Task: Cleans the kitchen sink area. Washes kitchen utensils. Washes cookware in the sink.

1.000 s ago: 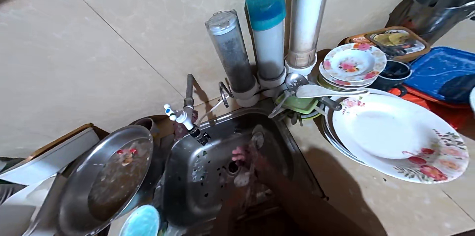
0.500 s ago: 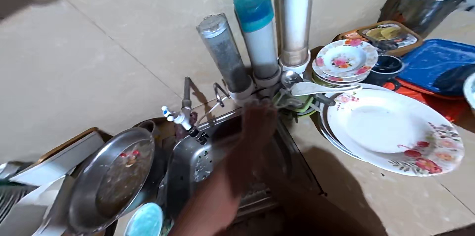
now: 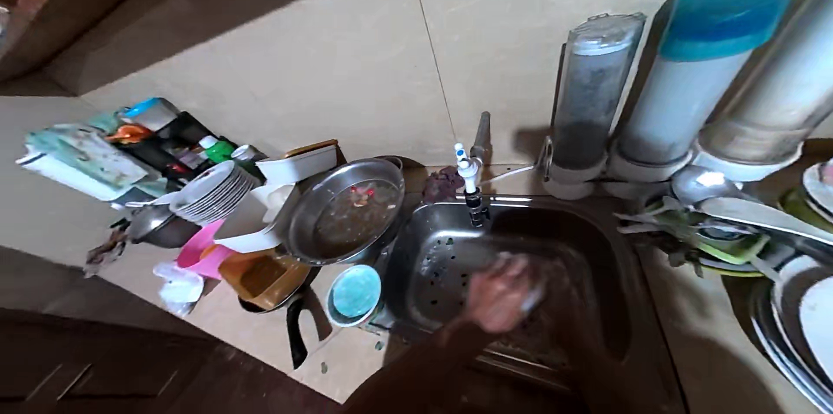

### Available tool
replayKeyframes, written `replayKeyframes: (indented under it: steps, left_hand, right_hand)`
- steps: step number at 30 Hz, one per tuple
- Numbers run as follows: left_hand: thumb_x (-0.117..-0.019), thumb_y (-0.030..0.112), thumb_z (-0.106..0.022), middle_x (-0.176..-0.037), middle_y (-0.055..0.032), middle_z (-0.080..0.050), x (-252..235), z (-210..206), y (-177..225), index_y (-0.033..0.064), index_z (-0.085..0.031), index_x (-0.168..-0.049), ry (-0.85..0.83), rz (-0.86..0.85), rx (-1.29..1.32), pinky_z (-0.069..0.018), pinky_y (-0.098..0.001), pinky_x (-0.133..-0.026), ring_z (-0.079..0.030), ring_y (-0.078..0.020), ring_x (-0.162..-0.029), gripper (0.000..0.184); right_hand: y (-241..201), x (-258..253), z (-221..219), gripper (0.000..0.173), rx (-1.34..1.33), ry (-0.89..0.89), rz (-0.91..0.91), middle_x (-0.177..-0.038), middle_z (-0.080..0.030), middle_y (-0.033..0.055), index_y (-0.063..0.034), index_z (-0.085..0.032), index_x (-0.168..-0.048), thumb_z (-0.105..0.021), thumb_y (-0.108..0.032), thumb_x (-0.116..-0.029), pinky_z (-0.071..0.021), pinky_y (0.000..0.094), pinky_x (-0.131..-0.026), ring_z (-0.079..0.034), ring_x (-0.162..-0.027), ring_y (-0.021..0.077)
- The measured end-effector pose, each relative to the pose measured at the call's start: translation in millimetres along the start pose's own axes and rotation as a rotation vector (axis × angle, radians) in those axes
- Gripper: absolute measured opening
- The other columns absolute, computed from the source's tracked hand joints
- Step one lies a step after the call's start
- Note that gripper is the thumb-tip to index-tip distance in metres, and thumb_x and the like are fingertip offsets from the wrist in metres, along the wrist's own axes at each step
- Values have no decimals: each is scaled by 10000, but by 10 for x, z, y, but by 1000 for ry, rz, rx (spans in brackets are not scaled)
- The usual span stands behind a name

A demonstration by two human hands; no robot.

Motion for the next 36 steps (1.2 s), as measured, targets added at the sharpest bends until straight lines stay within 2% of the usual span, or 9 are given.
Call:
replayKeyframes:
  steps: [6,9,12,16,19,22,24,32,36]
  left_hand:
    - [-956,220,-660,-1162,-277,-694,1408,936,-1915,-66,-692,-1167,-8,625,-169,-519,-614,-974,-668,-452,-1112,357]
    - [-953,419,-590,-1236,-297,-655,1653,1325,-2106,-19,-707,-1168,100,603,-393,-366,-753,-988,-565,-565,-1195,501]
    - [-966,386,-565,-1221,-318,-662,1273,1561,-2105,-42,-719,-1120,152,493,-474,-371,-740,-1006,-562,-585,-1199,480]
    - [-1013,285,-616,-1459,-309,-508,888,1276,-3062,-35,-552,-1407,-459,1007,-279,-384,-611,-1137,-484,-472,-1374,512]
    - [-972,373,-689,-1546,-332,-393,1036,953,-3734,-35,-373,-1531,-821,1152,-335,-343,-664,-1139,-383,-512,-1436,761]
    - [-995,232,-649,-1509,-341,-433,1119,604,-3774,-47,-405,-1508,-1026,1142,-379,-372,-690,-1096,-424,-525,-1396,632]
    - [-1044,189,-546,-1374,-310,-572,1001,433,-3585,-81,-577,-1326,-1085,1124,-343,-410,-637,-1063,-542,-456,-1301,392]
    - [-1070,219,-515,-1472,-314,-496,623,205,-3470,-55,-484,-1448,-1114,934,-340,-336,-642,-1139,-446,-476,-1404,468]
    - [-996,296,-645,-1376,-314,-575,466,246,-3563,-37,-524,-1421,-857,810,-214,-387,-636,-1101,-535,-473,-1313,553]
  right_hand:
    - [185,-102,7,490,25,-10,-92,-1034,-657,52,-45,-413,-1433,-208,-376,-1135,-535,286,-705,-629,-759,102]
    - [185,-73,-16,497,46,-25,-104,-1024,-658,40,-49,-430,-1413,-185,-380,-1134,-533,277,-704,-631,-758,95]
    - [198,-69,-7,503,40,-21,-113,-1007,-673,19,-63,-467,-1366,-172,-396,-1131,-541,269,-698,-643,-752,88]
    - [211,-54,3,500,37,-5,-138,-1009,-675,26,-63,-493,-1336,-176,-389,-1130,-537,274,-695,-644,-757,97]
    - [204,-69,16,488,52,-5,-136,-1011,-665,34,-43,-480,-1342,-182,-367,-1131,-527,278,-688,-626,-748,93]
    - [234,-73,20,479,38,2,-149,-1032,-672,45,-41,-500,-1345,-204,-354,-1134,-535,281,-696,-637,-762,100]
    - [242,-79,8,480,42,-2,-157,-1039,-675,51,-37,-505,-1348,-210,-348,-1134,-533,284,-696,-639,-768,103]
    - [304,-118,-61,464,41,-3,-216,-984,-690,44,-33,-547,-1291,-237,-343,-1136,-526,258,-664,-640,-728,92]
    - [299,-129,-85,439,59,-33,-198,-985,-691,43,-30,-545,-1288,-258,-324,-1135,-528,252,-668,-641,-732,86]
Point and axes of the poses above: each hand's wrist, its own x-axis away from the middle knuckle, its own z-axis out of the back of the hand, y = z × x, the point moved 9 cm from there along -x, towards the middle knuckle
